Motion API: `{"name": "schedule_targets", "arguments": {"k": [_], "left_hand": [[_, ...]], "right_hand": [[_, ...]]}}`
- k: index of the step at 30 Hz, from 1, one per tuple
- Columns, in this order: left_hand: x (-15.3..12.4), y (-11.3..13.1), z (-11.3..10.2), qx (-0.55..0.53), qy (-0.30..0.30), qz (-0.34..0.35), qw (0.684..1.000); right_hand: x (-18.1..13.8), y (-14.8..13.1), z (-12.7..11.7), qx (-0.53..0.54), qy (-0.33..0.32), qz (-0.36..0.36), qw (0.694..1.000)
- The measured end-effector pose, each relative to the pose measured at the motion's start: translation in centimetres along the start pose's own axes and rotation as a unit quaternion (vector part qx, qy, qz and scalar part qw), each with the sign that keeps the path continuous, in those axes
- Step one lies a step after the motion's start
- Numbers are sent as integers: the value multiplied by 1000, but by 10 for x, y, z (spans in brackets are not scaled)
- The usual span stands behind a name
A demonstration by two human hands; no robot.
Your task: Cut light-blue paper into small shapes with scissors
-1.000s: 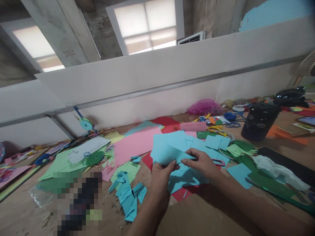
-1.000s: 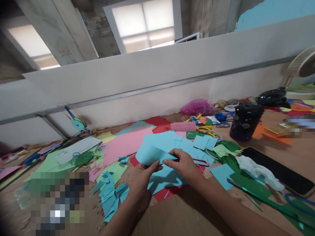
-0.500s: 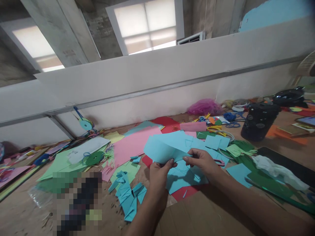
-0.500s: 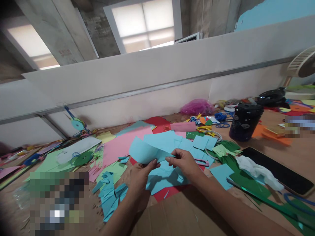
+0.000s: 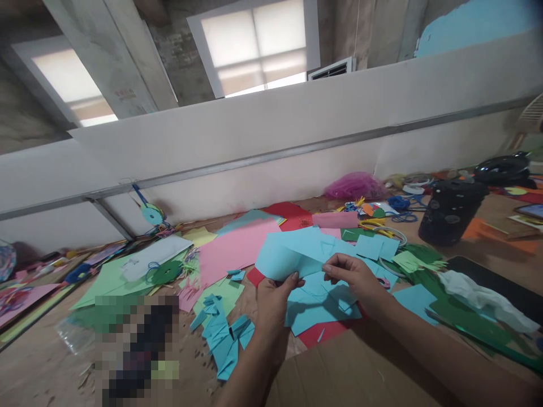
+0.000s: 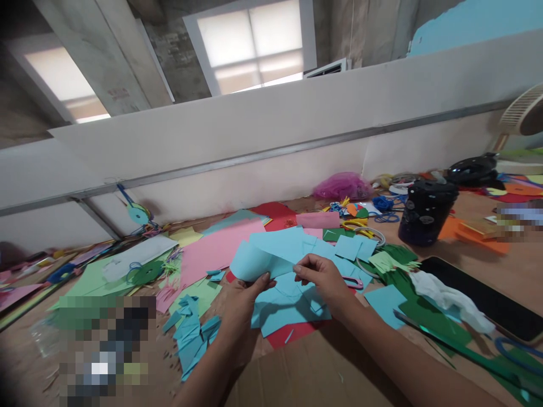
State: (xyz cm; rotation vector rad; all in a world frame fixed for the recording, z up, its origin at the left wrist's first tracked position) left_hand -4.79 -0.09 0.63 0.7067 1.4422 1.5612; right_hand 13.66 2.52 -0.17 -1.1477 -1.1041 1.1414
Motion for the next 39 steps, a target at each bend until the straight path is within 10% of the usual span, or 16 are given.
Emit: {"name": "schedule_targets", "arguments": {"k": [11,22,29,39], "left_hand": [[-4,-2,1,142,-109,42,983],[4,-3,-1,-25,-44,-3,999],[-10,-11,4,37,-135,-2,990],[-6,-7,3,43,-109,-4,993]], "right_hand": [[-3,5,6,-84,-83,-14,993],[-7,0,7,-48,-34,23,998],[-14,1,14,7,-23,24,999],[-14,5,15,0,-19,23,1000]]}}
Point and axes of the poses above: each hand's wrist, its own x-axis towards the middle knuckle, its own z-axis out of the palm, y = z × x, the point moved 1 cm from there along x, towards the middle knuckle, and after that the axes turned 15 degrees about y, right-handed, at the moved point
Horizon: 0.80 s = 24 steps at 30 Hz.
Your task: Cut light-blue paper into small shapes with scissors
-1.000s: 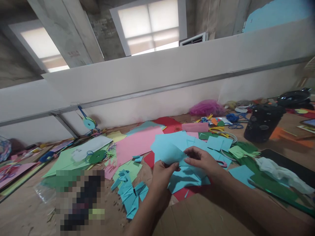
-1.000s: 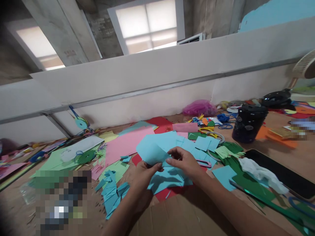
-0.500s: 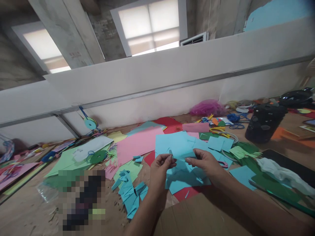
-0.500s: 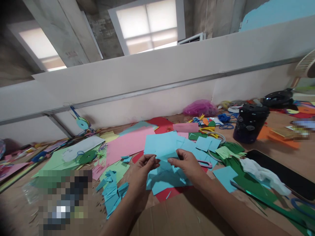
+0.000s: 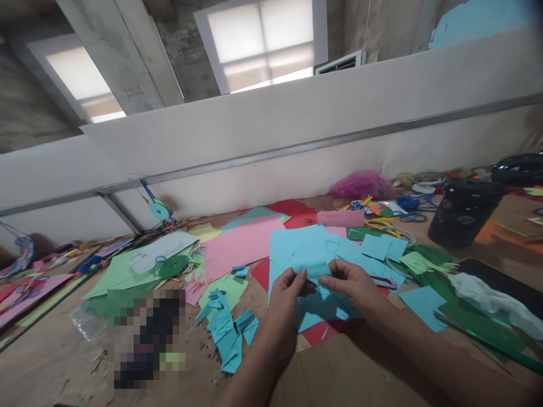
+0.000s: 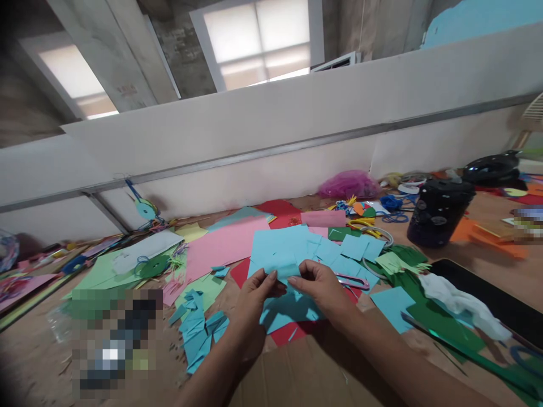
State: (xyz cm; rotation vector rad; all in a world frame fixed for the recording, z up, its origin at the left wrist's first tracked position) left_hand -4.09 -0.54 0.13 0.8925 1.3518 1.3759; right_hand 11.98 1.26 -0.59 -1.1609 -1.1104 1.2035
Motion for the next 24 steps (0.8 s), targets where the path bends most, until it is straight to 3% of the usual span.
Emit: {"name": "schedule_targets", "arguments": {"k": [6,13,24], "left_hand": [[-3,-7,5,-7,-7,21,1000],[7,7,-9,-20,64,34,997],[-17,17,-1,8,-71,-96,993]], "right_hand": [[-4,2,5,-23,-50,43,998],[-1,4,2,-46,-74,39,995],[0,3,-5,162,-44,132,977]]}}
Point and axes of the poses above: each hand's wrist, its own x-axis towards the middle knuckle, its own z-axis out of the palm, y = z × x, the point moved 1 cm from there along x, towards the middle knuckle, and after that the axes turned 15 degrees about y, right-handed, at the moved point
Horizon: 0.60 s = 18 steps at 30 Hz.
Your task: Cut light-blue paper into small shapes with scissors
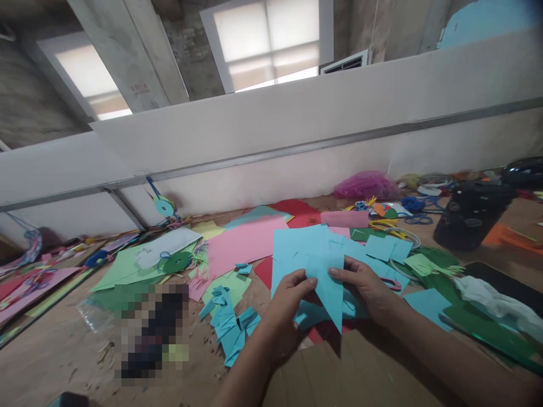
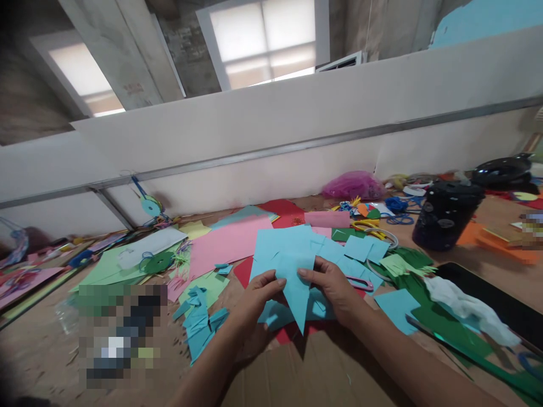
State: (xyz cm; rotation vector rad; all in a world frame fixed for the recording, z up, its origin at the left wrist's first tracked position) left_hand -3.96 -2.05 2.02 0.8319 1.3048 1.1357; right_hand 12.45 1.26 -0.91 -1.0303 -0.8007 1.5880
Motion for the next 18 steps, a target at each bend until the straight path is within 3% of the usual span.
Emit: {"name": "schedule_targets", "arguments": {"k": [6,12,18], "left_hand": [[8,-1,-2,10,-14,59,998],[11,-8,-1,32,-44,71,996],[10,-6,-1,35,-51,76,995]], "right_hand": [[1,0,-2,-37,35,-37,998],[-2,-1,0,-35,17,-50,998],[2,5,-3,-18,40,-13,999]]}}
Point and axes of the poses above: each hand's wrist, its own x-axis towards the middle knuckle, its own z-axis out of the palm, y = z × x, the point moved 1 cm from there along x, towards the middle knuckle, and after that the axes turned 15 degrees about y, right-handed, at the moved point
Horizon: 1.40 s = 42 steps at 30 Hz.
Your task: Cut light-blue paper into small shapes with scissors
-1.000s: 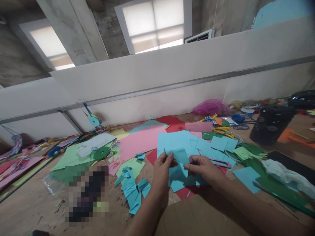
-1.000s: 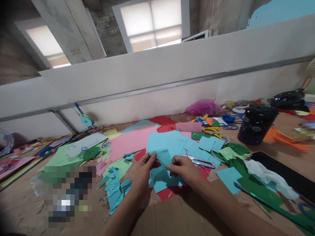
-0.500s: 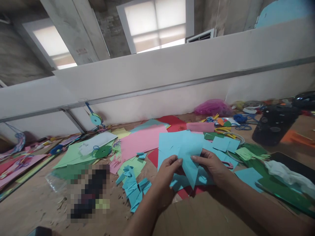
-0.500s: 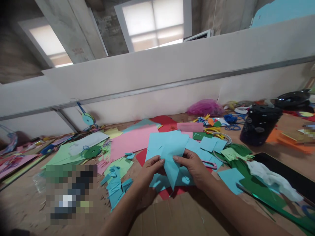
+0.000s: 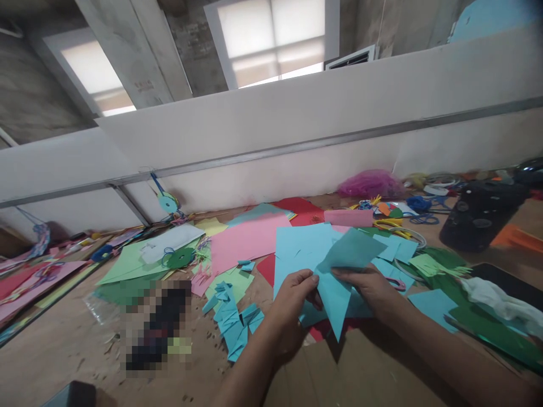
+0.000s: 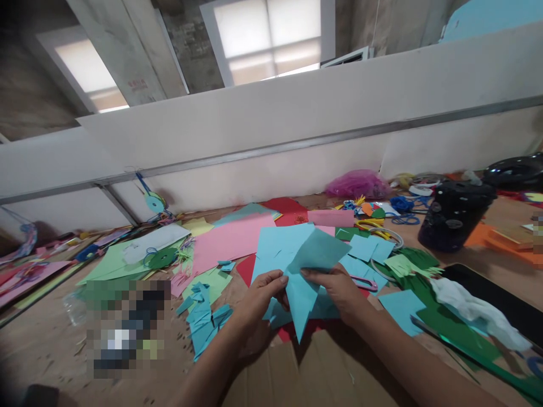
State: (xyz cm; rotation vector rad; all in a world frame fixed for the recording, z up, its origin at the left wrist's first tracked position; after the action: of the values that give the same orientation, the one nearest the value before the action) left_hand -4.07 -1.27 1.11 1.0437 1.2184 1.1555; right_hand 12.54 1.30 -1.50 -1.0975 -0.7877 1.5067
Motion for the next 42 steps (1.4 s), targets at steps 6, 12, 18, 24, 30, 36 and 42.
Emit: {"name": "schedule_targets", "arguments": {"k": [6,12,18,24,30,36,42], "left_hand": [[2,-3,-2,-10,-6,-30,999],[0,0,-3,-34,-10,-33,999],[3,-3,-6,-17,-33,-15,999],[5,-6,-6,1,-34,-23,999],[5,-5,-8,27,-65,-41,997],[2,0,-7,37,-64,-48,996],[10,-6,-9,40,19,-4,999]], "right_hand": [[-2,-4,1,42,1,10,999],[4,-3,-4,-25,-13,-13,1000],[19,7,-14,-76,-25,-98,992],[31,12,-21,-114,-50,-143,982],[37,15,-23,-127,-68,-131,981],[18,4,-12,-79,-33,-87,993],[-1,-9,1,-45,17,-52,997]]}}
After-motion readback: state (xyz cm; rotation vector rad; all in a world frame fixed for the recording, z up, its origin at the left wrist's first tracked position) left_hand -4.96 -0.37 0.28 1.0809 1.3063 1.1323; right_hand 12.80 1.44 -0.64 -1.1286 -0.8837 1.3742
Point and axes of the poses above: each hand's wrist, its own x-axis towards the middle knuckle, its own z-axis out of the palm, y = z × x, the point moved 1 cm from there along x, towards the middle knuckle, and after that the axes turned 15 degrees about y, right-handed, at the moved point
